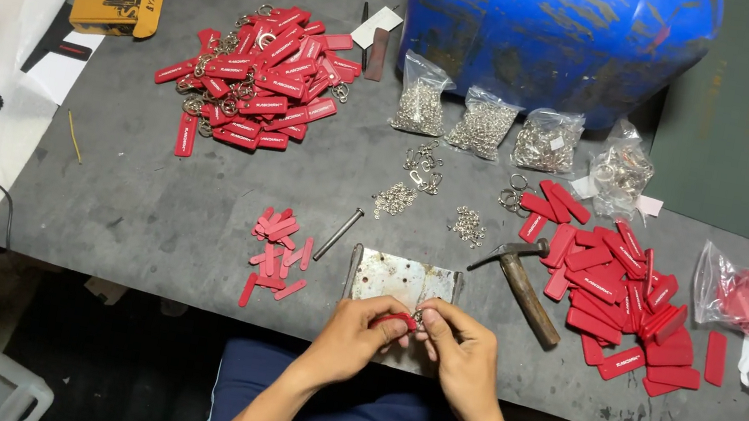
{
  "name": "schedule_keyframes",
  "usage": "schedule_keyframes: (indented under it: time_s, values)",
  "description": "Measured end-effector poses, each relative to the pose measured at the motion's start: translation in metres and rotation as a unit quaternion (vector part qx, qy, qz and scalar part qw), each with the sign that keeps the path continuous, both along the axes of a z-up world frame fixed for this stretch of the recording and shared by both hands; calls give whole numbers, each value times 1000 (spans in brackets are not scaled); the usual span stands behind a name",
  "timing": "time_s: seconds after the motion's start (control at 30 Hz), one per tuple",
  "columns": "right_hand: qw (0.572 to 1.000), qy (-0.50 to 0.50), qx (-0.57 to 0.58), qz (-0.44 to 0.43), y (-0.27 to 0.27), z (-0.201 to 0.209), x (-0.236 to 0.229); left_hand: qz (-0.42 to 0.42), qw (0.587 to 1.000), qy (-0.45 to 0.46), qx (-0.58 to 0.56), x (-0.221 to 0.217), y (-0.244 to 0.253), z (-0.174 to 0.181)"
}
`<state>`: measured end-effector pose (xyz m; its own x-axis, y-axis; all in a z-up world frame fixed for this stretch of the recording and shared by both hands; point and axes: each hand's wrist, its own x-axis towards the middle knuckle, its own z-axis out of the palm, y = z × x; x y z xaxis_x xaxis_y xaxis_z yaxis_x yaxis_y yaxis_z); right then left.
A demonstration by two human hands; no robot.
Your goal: Assembling red leather tags with metal keychains using a hammer and a metal assembly block
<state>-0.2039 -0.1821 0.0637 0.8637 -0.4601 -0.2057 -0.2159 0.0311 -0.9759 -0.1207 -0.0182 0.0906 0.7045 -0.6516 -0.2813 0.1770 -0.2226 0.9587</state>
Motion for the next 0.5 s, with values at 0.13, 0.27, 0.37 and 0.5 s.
schedule_keyframes:
  time_s: [0.13, 0.27, 0.37, 0.5]
  values:
    - [995, 3, 99, 11, 1, 11, -2, 11, 1000, -17, -1, -4, -1, 4]
    - [944, -102, -298, 98, 1, 38, -1, 26, 999, -23, 38, -11, -2, 3]
    - [986, -66, -137, 65, -8, 36, -2, 38, 999, 3, -11, -16, 1, -5]
    - [992, 71, -42, 95, -20, 32, -4, 31, 998, 22, -41, -20, 4, 3]
